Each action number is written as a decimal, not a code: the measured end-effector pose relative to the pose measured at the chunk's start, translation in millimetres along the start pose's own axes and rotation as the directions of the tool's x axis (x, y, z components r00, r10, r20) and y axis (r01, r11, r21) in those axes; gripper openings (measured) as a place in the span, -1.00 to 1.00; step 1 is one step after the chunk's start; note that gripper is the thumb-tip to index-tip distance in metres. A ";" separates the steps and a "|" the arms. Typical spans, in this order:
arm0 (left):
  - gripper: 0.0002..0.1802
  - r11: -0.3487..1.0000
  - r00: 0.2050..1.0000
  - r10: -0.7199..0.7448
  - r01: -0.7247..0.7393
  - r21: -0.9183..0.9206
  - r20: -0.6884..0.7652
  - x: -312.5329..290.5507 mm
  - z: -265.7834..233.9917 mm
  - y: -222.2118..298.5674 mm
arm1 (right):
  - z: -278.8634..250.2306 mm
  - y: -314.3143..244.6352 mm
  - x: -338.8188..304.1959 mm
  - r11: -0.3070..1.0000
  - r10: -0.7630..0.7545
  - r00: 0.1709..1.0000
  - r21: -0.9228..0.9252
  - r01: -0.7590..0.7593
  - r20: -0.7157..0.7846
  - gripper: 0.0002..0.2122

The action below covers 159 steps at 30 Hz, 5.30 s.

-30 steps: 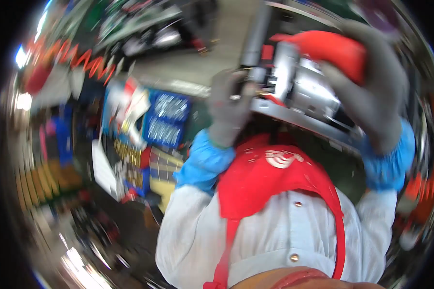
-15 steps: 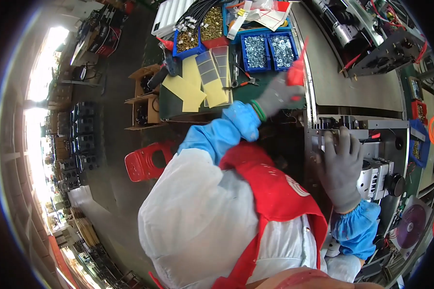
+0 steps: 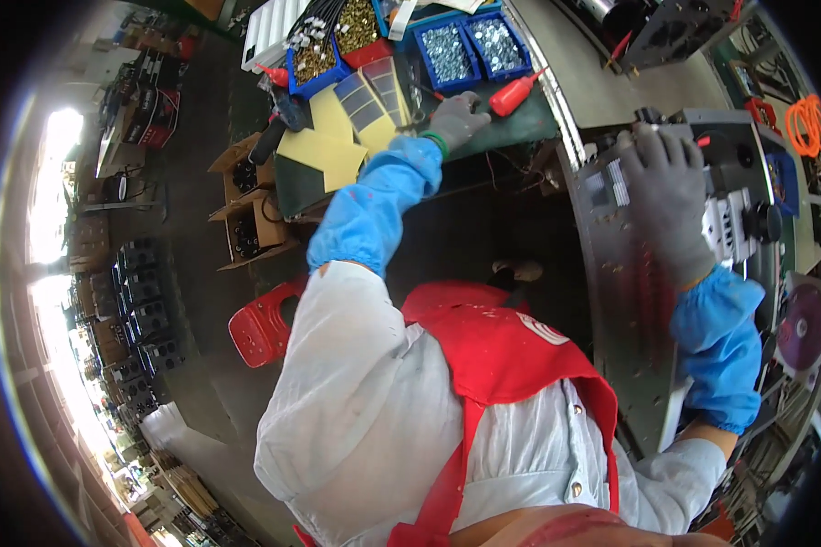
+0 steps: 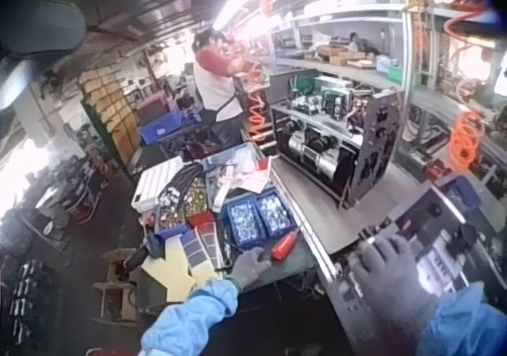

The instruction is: The person assembles a large electronic device by installing components and screws into an electronic chassis using an electric screwdriver.

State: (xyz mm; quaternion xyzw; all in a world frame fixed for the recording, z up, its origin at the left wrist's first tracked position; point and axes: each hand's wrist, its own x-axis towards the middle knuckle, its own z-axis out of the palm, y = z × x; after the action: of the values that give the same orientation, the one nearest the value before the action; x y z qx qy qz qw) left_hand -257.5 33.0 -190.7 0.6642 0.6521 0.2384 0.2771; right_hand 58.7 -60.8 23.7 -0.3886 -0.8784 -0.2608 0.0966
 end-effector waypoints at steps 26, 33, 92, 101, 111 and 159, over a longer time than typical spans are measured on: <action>-0.64 0.277 0.318 -0.870 0.948 0.159 -0.378 -840.4 -387.8 -346.9 | -335.9 -646.2 95.1 -0.861 -0.186 0.405 0.347 0.371 -0.895 -0.78; -0.70 0.167 0.235 -0.971 0.766 -0.621 0.030 -831.8 -222.2 -464.9 | -274.6 -723.9 227.8 -0.973 -0.193 0.367 0.225 0.048 -0.910 -0.87; -0.30 0.525 0.580 -0.814 0.755 -0.393 0.028 -363.0 -244.0 -1138.2 | 656.0 -1151.5 687.4 0.752 -0.603 0.148 0.497 0.433 0.784 -0.52; -0.14 0.664 0.666 -0.729 0.744 -0.073 0.158 -290.8 -224.7 -1176.7 | 752.5 -1242.7 642.2 0.859 -0.492 0.479 0.497 0.128 0.727 -0.18; -0.45 0.658 0.687 -0.727 0.691 -0.299 -0.010 -302.5 -221.0 -1182.6 | 804.7 -1273.5 633.0 0.935 -0.344 0.587 0.324 0.143 0.733 -0.32; -0.80 -0.215 0.337 -0.931 -0.188 -0.958 0.143 -619.1 -419.6 -621.3 | -314.1 -922.4 623.4 0.415 -0.825 0.460 0.201 0.888 -0.329 -0.86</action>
State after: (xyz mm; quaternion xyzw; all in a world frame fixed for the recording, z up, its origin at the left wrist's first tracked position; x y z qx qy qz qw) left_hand -1020.4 -563.7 -277.4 -0.2335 0.5243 0.7158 0.3978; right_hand -1051.3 -352.5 168.0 0.1650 -0.9705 -0.1485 0.0941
